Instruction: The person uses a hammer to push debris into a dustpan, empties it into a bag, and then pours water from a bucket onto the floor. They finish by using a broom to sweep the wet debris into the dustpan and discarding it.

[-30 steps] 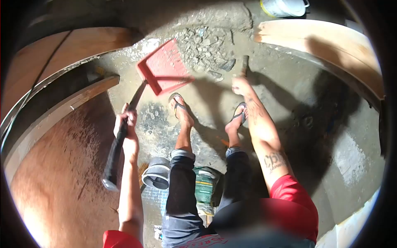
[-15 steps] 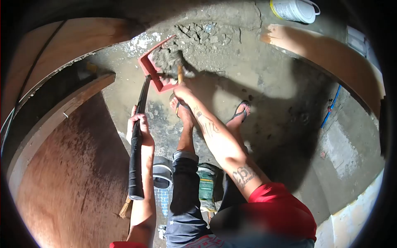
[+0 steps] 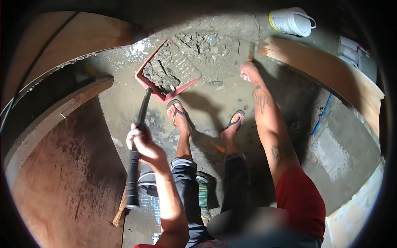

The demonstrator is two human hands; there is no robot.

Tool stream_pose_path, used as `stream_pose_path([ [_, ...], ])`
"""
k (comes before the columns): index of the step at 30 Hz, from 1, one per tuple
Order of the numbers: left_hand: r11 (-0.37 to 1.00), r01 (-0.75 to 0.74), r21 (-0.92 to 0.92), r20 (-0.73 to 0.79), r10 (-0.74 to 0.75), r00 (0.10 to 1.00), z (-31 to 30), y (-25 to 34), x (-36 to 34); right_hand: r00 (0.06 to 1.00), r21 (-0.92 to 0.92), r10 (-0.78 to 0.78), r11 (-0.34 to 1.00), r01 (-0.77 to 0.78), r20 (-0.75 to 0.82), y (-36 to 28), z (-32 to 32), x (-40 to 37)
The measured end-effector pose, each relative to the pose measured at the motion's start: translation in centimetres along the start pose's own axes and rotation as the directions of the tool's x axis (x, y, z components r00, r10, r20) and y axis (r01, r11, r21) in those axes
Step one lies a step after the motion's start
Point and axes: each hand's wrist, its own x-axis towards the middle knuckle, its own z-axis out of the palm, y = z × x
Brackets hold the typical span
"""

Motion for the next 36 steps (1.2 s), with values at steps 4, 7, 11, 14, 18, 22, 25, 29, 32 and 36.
stream_pose_path([
  [4, 0.99, -0.081, 0.111, 0.147, 0.064, 0.987, 0.2, -1.9, -2.0, 0.927, -0.266, 0.0, 0.958, -0.108, -0.375, 2.1, 10.6, 2.4],
  [7, 0.963, -0.11, 0.246, 0.23, 0.052, 0.972, -0.3, -2.6, -1.7, 0.875, -0.554, -0.167, 0.822, -0.131, -0.454, 0.6, 17.1, -0.6],
  [11, 0.926, -0.155, 0.344, 0.323, 0.038, 0.946, -0.2, -2.6, -1.6, 0.959, -0.536, -0.208, 0.841, 0.074, -0.194, 0.9, 23.7, -7.3],
  [14, 0.901, -0.228, 0.37, 0.409, 0.062, 0.91, -1.8, -3.0, -0.3, 0.988, -0.576, -0.14, 0.814, 0.079, -0.063, 1.4, 26.3, -10.6],
  [18, 0.83, -0.289, 0.477, 0.517, 0.001, 0.856, -4.4, -1.9, 2.4, 0.992, -0.602, -0.094, 0.788, 0.126, 0.084, 2.3, 26.0, -13.7],
  [22, 0.546, -0.637, 0.544, 0.73, 0.066, 0.68, -4.1, 1.8, 3.9, 0.991, -0.375, -0.118, 0.923, 0.089, -0.055, 3.3, 20.8, -15.3],
  [25, 0.533, -0.692, 0.486, 0.785, 0.081, 0.614, -3.1, 1.8, 4.8, 0.975, -0.313, -0.145, 0.946, 0.086, -0.17, 1.1, 16.2, -7.5],
  [29, 0.607, -0.601, 0.52, 0.763, -0.013, 0.646, -2.6, 1.0, 4.7, 0.948, -0.416, -0.224, 0.902, 0.114, -0.225, -1.1, 18.3, 3.4],
  [32, 0.632, -0.643, 0.432, 0.769, 0.114, 0.629, -2.9, 0.3, 4.7, 0.906, -0.451, -0.097, 0.886, -0.111, -0.413, -3.1, 25.3, -1.4],
  [36, 0.615, -0.602, 0.51, 0.757, 0.012, 0.653, -2.7, 0.9, 4.8, 0.968, -0.626, -0.104, 0.777, -0.064, -0.228, -4.4, 27.3, -10.2],
])
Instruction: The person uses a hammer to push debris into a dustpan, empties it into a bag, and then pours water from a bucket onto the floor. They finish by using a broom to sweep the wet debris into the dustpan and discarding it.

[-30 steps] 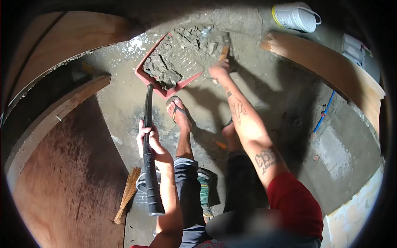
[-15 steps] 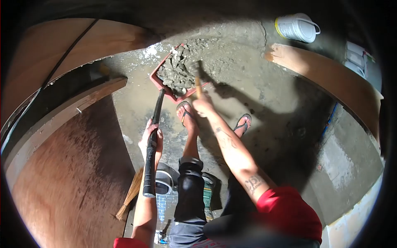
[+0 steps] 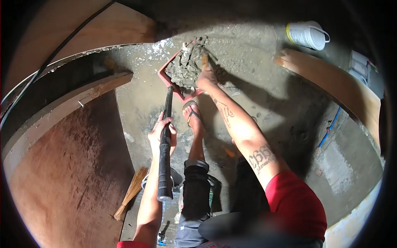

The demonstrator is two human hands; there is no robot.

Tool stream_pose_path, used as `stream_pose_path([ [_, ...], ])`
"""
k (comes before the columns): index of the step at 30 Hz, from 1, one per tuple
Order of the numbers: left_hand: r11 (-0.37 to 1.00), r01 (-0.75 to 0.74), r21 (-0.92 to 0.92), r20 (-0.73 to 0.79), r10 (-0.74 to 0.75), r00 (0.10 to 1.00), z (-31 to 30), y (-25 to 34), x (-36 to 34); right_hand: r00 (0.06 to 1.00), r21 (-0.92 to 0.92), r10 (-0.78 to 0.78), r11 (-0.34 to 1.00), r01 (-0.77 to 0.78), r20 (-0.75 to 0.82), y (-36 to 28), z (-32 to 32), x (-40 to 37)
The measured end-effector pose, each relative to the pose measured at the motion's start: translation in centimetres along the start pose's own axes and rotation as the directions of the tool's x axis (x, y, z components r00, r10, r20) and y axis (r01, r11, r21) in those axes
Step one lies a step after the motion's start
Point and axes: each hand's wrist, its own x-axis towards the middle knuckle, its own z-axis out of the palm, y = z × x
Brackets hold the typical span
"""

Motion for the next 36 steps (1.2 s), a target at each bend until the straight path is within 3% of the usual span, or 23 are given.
stream_pose_path([
  [2, 0.999, -0.05, -0.004, -0.055, 0.05, 0.997, 0.5, 0.1, 0.2, 0.992, 0.043, -0.027, 0.999, 0.022, 0.127, 1.1, 0.4, -0.5],
  [3, 0.995, -0.095, -0.002, -0.102, 0.094, 0.99, 0.7, 0.0, 0.1, 0.976, -0.18, -0.151, 0.967, 0.179, 0.155, 1.8, -0.4, -1.5],
  [5, 0.997, -0.074, 0.008, -0.126, 0.074, 0.989, 0.5, -0.3, -0.1, 0.922, -0.237, -0.173, 0.935, 0.264, 0.346, 2.7, -4.0, -3.9],
  [7, 0.999, -0.018, -0.03, -0.119, 0.014, 0.993, 0.3, -0.8, -0.3, 0.928, -0.304, -0.23, 0.898, 0.319, 0.293, 3.6, -5.4, -4.2],
  [8, 0.999, -0.013, -0.03, -0.118, 0.01, 0.993, 0.2, -1.0, -0.6, 0.926, -0.23, -0.213, 0.929, 0.291, 0.311, 3.5, -6.5, -4.3],
  [11, 0.999, -0.033, -0.005, -0.09, 0.033, 0.995, 0.0, -0.8, -0.2, 0.945, -0.253, -0.312, 0.91, 0.328, 0.1, 0.1, -8.1, -2.4],
  [13, 0.998, -0.022, -0.064, -0.101, 0.015, 0.995, 0.2, -0.8, -0.3, 0.928, -0.293, -0.37, 0.884, 0.365, 0.038, -1.9, -7.1, 1.0],
  [14, 0.999, 0.028, -0.041, -0.059, -0.031, 0.998, 0.0, -1.2, -0.5, 0.958, -0.221, -0.281, 0.932, 0.287, 0.056, -2.2, -6.0, 2.5],
  [19, 0.999, -0.001, -0.044, -0.032, 0.0, 0.999, -0.5, -1.4, -0.9, 0.978, -0.173, -0.182, 0.965, 0.197, 0.1, 2.9, -2.2, 1.1],
  [20, 0.998, -0.027, -0.048, -0.014, 0.026, 1.0, -0.7, -1.3, -0.8, 0.974, -0.174, -0.178, 0.964, 0.201, 0.141, 4.3, -2.3, 1.0],
  [21, 0.997, -0.052, -0.054, -0.002, 0.052, 0.999, -0.9, -1.3, -0.6, 0.93, -0.219, -0.304, 0.912, 0.347, 0.206, 5.7, -4.4, -1.6],
  [23, 0.987, 0.006, -0.16, 0.08, 0.007, 0.997, -2.2, -1.6, -0.7, 0.93, -0.127, -0.293, 0.937, 0.326, 0.223, 10.1, -4.9, -2.3],
  [25, 0.997, -0.082, -0.017, 0.225, 0.084, 0.971, -4.8, -1.2, 0.5, 0.992, 0.166, -0.056, 0.986, 0.036, 0.115, 13.2, -6.4, -4.6],
  [27, 0.987, -0.144, -0.071, 0.331, 0.159, 0.93, -6.8, -1.7, 1.6, 0.979, 0.127, -0.086, 0.986, 0.111, -0.186, 18.8, -6.0, 0.1],
  [29, 0.974, -0.222, -0.051, 0.382, 0.224, 0.896, -7.8, -0.6, 2.8, 0.983, 0.349, 0.142, 0.932, -0.094, -0.115, 20.1, -9.3, 3.1],
  [30, 0.948, 0.297, -0.115, 0.416, -0.226, 0.881, -7.8, 0.1, 3.6, 0.986, 0.342, 0.162, 0.929, -0.142, -0.029, 21.0, -9.2, 6.8],
  [31, 0.821, 0.547, -0.166, 0.475, -0.419, 0.774, -7.6, 0.1, 4.1, 0.982, 0.328, 0.18, 0.925, -0.189, 0.059, 21.8, -9.1, 10.3],
  [32, 0.628, 0.753, -0.197, 0.509, -0.591, 0.626, -7.4, 0.1, 4.6, 0.98, 0.382, 0.16, 0.904, -0.194, 0.118, 22.0, -7.7, 12.5],
  [33, 0.596, 0.763, -0.25, 0.548, -0.563, 0.619, -7.0, -0.1, 5.5, 0.982, 0.447, 0.118, 0.878, -0.172, 0.146, 20.7, -4.9, 13.1],
  [34, 0.909, 0.395, -0.13, 0.561, -0.261, 0.785, -6.4, -1.1, 5.1, 0.984, 0.483, 0.078, 0.863, -0.147, 0.161, 19.3, -1.8, 13.3],
  [35, 0.997, -0.08, -0.007, 0.508, 0.072, 0.859, -5.7, -1.8, 4.6, 0.984, 0.464, 0.058, 0.876, -0.13, 0.167, 17.3, 1.4, 12.1],
  [36, 0.999, -0.008, 0.033, 0.491, -0.01, 0.871, -5.4, -1.5, 4.3, 0.983, 0.428, 0.046, 0.896, -0.118, 0.176, 14.6, 3.8, 10.1],
])
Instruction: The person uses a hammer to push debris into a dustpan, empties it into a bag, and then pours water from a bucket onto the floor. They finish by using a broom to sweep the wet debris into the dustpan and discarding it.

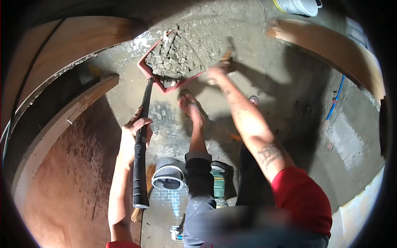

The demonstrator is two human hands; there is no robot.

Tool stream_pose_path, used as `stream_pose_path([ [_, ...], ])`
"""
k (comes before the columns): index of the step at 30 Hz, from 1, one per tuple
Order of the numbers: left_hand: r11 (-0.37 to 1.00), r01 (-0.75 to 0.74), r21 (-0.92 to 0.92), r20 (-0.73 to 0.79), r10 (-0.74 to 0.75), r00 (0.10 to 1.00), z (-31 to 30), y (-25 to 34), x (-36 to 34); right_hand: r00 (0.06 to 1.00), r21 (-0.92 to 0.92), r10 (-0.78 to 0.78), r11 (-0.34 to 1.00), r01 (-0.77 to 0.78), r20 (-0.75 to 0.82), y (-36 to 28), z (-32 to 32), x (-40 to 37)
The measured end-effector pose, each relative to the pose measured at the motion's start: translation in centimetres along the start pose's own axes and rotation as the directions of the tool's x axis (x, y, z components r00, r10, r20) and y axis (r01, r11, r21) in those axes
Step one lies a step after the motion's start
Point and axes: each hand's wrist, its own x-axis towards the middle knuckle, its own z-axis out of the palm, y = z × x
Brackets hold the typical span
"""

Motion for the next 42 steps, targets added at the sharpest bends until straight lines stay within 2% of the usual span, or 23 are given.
stream_pose_path([
  [2, 0.96, -0.207, 0.188, -0.016, 0.214, 0.977, -0.1, 0.9, 1.0, 0.999, -0.093, -0.007, 0.996, 0.01, 0.036, -2.8, 6.1, -4.6],
  [5, 0.964, -0.207, 0.166, -0.017, 0.212, 0.977, -0.2, 1.2, 0.9, 0.993, -0.165, 0.03, 0.986, -0.011, 0.112, -5.4, 12.7, -9.7],
  [6, 0.983, -0.12, 0.139, -0.017, 0.124, 0.992, -0.2, 1.3, 0.6, 0.976, 0.015, 0.16, 0.986, -0.164, 0.147, -10.0, 8.5, -16.4],
  [9, 0.968, -0.169, 0.187, -0.041, 0.18, 0.983, -0.4, 0.3, 0.5, 0.976, -0.048, -0.107, 0.992, 0.118, 0.191, -9.2, 6.8, -19.6],
  [12, 0.981, -0.118, 0.156, -0.006, 0.12, 0.993, -0.7, 0.0, -0.1, 0.963, 0.052, -0.075, 0.997, 0.064, 0.259, -6.9, 2.0, -24.4],
  [13, 0.98, -0.125, 0.154, 0.002, 0.126, 0.992, -0.7, 0.1, 0.1, 0.975, 0.284, -0.09, 0.958, 0.029, 0.203, -1.7, 4.4, -21.3],
  [16, 0.965, -0.189, 0.181, 0.008, 0.19, 0.982, -0.7, 0.0, 0.5, 0.973, 0.345, 0.168, 0.914, -0.214, 0.158, 3.1, -0.8, -20.0],
  [19, 0.987, -0.078, 0.14, 0.028, 0.075, 0.997, -0.4, -0.6, 0.6, 0.959, 0.686, 0.283, 0.692, -0.226, 0.031, 7.0, -4.7, -13.6],
  [22, 0.947, -0.213, 0.241, 0.061, 0.205, 0.977, -0.3, 0.1, 1.2, 0.963, 0.868, 0.151, 0.419, -0.265, 0.221, 9.2, -3.4, -3.5],
  [24, 0.951, -0.199, 0.237, 0.049, 0.193, 0.98, -0.1, -0.1, 1.5, 0.867, 0.731, 0.023, 0.526, -0.434, 0.498, 8.4, 1.4, -1.1],
  [26, 0.95, -0.213, 0.23, 0.014, 0.216, 0.976, 0.3, 0.9, 1.3, 0.931, 0.776, -0.037, 0.566, -0.279, 0.362, 5.4, 6.5, -3.8],
  [27, 0.947, -0.218, 0.235, 0.01, 0.222, 0.975, 0.4, 1.0, 1.4, 0.966, 0.549, -0.209, 0.831, 0.094, 0.15, 3.0, 7.6, -5.8],
  [28, 0.958, -0.193, 0.213, 0.012, 0.195, 0.981, 0.5, 1.2, 1.3, 0.995, 0.506, 0.039, 0.859, -0.082, 0.094, -3.4, 4.3, -13.2],
  [29, 0.966, -0.172, 0.193, 0.014, 0.172, 0.985, 0.4, 1.6, 1.3, 0.999, 0.415, -0.03, 0.91, 0.009, 0.045, -2.8, 7.7, -10.9],
  [30, 0.982, -0.135, 0.136, 0.025, 0.132, 0.991, 0.4, 1.7, 1.2, 0.997, 0.383, -0.074, 0.921, 0.067, 0.003, -6.7, 5.4, -16.0],
  [32, 0.982, -0.113, 0.15, 0.132, 0.094, 0.987, -0.1, 2.0, 1.4, 0.924, 0.409, -0.037, 0.903, -0.133, 0.381, -9.6, 6.7, -16.9],
  [33, 0.983, -0.064, 0.17, 0.209, 0.028, 0.978, -0.8, 2.5, 1.3, 0.907, 0.48, -0.021, 0.853, -0.203, 0.421, -8.7, 9.8, -15.5],
  [36, 0.954, -0.137, 0.266, 0.161, 0.096, 0.982, -2.1, 0.6, -0.5, 0.982, 0.376, -0.102, 0.926, 0.035, 0.158, -11.3, 7.7, -22.2],
  [37, 0.964, -0.147, 0.223, 0.314, 0.072, 0.947, -3.9, -0.9, -1.0, 0.974, 0.403, -0.071, 0.915, -0.022, 0.215, -10.2, 6.9, -23.4],
  [39, 0.975, -0.083, 0.205, 0.324, 0.013, 0.946, -7.3, -3.9, -2.0, 0.833, 0.582, -0.181, 0.79, -0.193, 0.522, -7.5, 3.1, -25.6],
  [40, 0.915, 0.402, -0.036, 0.268, -0.379, 0.886, -8.9, -4.8, -2.2, 0.838, 0.648, -0.207, 0.733, -0.208, 0.504, -5.6, 1.6, -26.6],
  [41, 0.586, 0.763, -0.273, 0.311, -0.697, 0.646, -10.3, -5.1, -1.9, 0.821, 0.677, -0.272, 0.714, -0.178, 0.502, -3.6, -0.2, -27.3],
  [42, 0.314, 0.854, -0.414, 0.45, -0.745, 0.492, -11.5, -5.9, -0.5, 0.895, 0.568, -0.193, 0.819, -0.079, 0.403, -0.3, -0.2, -26.3],
])
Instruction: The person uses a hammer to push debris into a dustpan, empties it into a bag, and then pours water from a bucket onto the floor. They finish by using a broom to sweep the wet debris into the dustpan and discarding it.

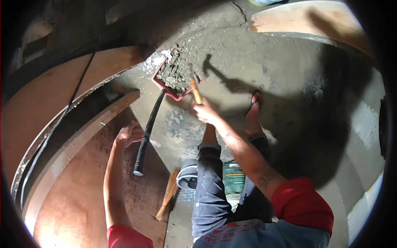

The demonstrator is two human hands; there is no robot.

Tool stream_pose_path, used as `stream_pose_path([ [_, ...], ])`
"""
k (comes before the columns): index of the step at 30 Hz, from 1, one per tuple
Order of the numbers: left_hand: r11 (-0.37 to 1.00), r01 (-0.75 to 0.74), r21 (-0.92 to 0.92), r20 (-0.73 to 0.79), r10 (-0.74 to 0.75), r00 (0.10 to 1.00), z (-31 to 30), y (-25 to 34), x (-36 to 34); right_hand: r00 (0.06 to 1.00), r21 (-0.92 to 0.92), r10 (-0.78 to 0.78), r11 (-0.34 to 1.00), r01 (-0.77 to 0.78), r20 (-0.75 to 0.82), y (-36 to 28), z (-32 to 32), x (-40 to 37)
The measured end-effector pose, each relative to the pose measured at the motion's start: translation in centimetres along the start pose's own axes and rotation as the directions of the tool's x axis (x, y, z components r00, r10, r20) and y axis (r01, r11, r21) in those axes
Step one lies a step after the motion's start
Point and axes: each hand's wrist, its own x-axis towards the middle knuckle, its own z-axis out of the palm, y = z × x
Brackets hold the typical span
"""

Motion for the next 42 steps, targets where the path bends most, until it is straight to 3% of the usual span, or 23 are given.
stream_pose_path([
  [1, 1.0, -0.006, 0.025, -0.004, 0.006, 1.0, 0.5, 1.0, 1.1, 0.995, -0.018, -0.093, 0.996, 0.093, -0.023, 1.1, -2.3, -1.6],
  [3, 0.958, 0.281, 0.061, 0.366, -0.284, 0.886, 3.0, 2.7, 3.1, 0.945, -0.191, -0.24, 0.961, 0.199, -0.222, 6.3, -8.2, -3.2],
  [4, 0.953, 0.247, 0.174, 0.148, -0.273, 0.95, 7.5, 3.2, 2.9, 0.922, -0.217, -0.266, 0.954, 0.209, -0.28, 7.5, -10.6, -5.1],
  [5, 0.929, 0.228, 0.292, -0.071, -0.217, 0.974, 11.9, 3.5, 2.7, 0.941, -0.078, -0.177, 0.984, 0.161, -0.29, 6.5, -12.2, -8.8],
  [7, 0.898, 0.152, 0.413, -0.054, -0.143, 0.988, 13.2, 2.9, 8.4, 0.95, 0.23, 0.025, 0.972, 0.05, -0.312, 5.4, -15.0, -15.2],
  [9, 0.866, -0.214, 0.451, 0.234, 0.117, 0.965, 12.9, -0.3, 10.0, 0.918, 0.349, -0.01, 0.923, 0.16, -0.396, 6.7, -17.2, -19.9],
  [10, 0.718, 0.132, 0.683, -0.133, -0.054, 0.99, 8.4, -2.3, 17.5, 0.914, 0.457, 0.126, 0.887, 0.07, -0.385, 8.3, -18.7, -21.8],
  [11, 0.733, 0.028, 0.679, -0.055, 0.012, 0.998, 8.7, -3.5, 14.7, 0.921, 0.65, 0.141, 0.746, 0.142, -0.363, 9.3, -19.1, -23.9],
  [13, 0.745, -0.178, 0.643, 0.104, 0.146, 0.984, 9.1, -6.0, 9.2, 0.9, 0.713, 0.148, 0.667, 0.215, -0.41, 13.3, -20.6, -26.3],
  [15, 0.88, -0.096, 0.465, 0.055, 0.079, 0.995, 12.8, -6.7, 2.5, 0.916, 0.811, 0.167, 0.541, 0.223, -0.364, 18.1, -21.5, -27.8],
  [16, 0.875, -0.18, 0.45, 0.179, 0.109, 0.978, 12.2, -7.7, 2.5, 0.953, 0.89, 0.071, 0.386, 0.245, -0.293, 20.5, -21.5, -29.2],
  [18, 0.849, -0.319, 0.422, 0.361, 0.166, 0.918, 12.8, -9.0, 1.0, 0.956, 0.921, 0.071, 0.297, 0.252, -0.285, 24.7, -21.4, -30.9],
  [20, 0.822, -0.363, 0.439, 0.489, 0.12, 0.864, 14.2, -9.2, -1.3, 0.952, 0.94, 0.104, 0.218, 0.262, -0.289, 28.5, -19.8, -32.1],
  [22, 0.789, -0.381, 0.483, 0.486, 0.121, 0.866, 17.4, -9.9, -3.7, 0.953, 0.959, 0.112, 0.054, 0.278, -0.282, 31.9, -18.2, -32.7],
  [25, 0.627, -0.463, 0.627, 0.5, 0.133, 0.856, 20.4, -11.4, -6.2, 0.915, 0.917, 0.063, -0.008, 0.399, -0.398, 33.5, -14.2, -35.7],
  [26, 0.499, -0.374, 0.781, 0.336, 0.169, 0.927, 22.7, -12.4, -7.3, 0.962, 0.951, -0.04, -0.173, 0.258, -0.269, 38.7, -14.1, -33.7],
  [27, 0.419, -0.398, 0.816, 0.351, 0.189, 0.917, 22.6, -13.1, -7.2, 0.955, 0.935, -0.12, -0.269, 0.232, -0.271, 41.3, -13.0, -33.6],
  [28, 0.435, -0.32, 0.841, 0.266, 0.183, 0.947, 23.4, -13.2, -8.4, 0.951, 0.919, -0.11, -0.309, 0.243, -0.288, 42.2, -11.9, -33.4],
  [30, 0.412, -0.316, 0.855, 0.291, 0.123, 0.949, 26.3, -15.4, -13.3, 0.936, 0.888, -0.124, -0.377, 0.264, -0.331, 44.1, -9.5, -35.1],
  [33, 0.328, -0.336, 0.883, 0.33, 0.076, 0.941, 29.1, -19.9, -19.7, 0.9, 0.872, -0.202, -0.397, 0.286, -0.387, 46.6, -5.9, -39.7],
  [35, 0.205, -0.322, 0.924, 0.326, 0.015, 0.945, 29.8, -20.7, -22.8, 0.834, 0.908, -0.405, -0.344, 0.24, -0.374, 49.3, -3.6, -40.5],
  [39, -0.053, -0.25, 0.967, 0.247, -0.058, 0.967, 34.0, -26.7, -31.5, 0.847, 0.87, -0.213, -0.204, 0.448, -0.487, 50.7, 4.7, -50.9],
  [42, -0.256, -0.179, 0.95, 0.151, -0.126, 0.98, 36.8, -26.5, -33.7, 0.846, 0.83, -0.116, -0.302, 0.469, -0.52, 49.0, 10.4, -55.4],
])
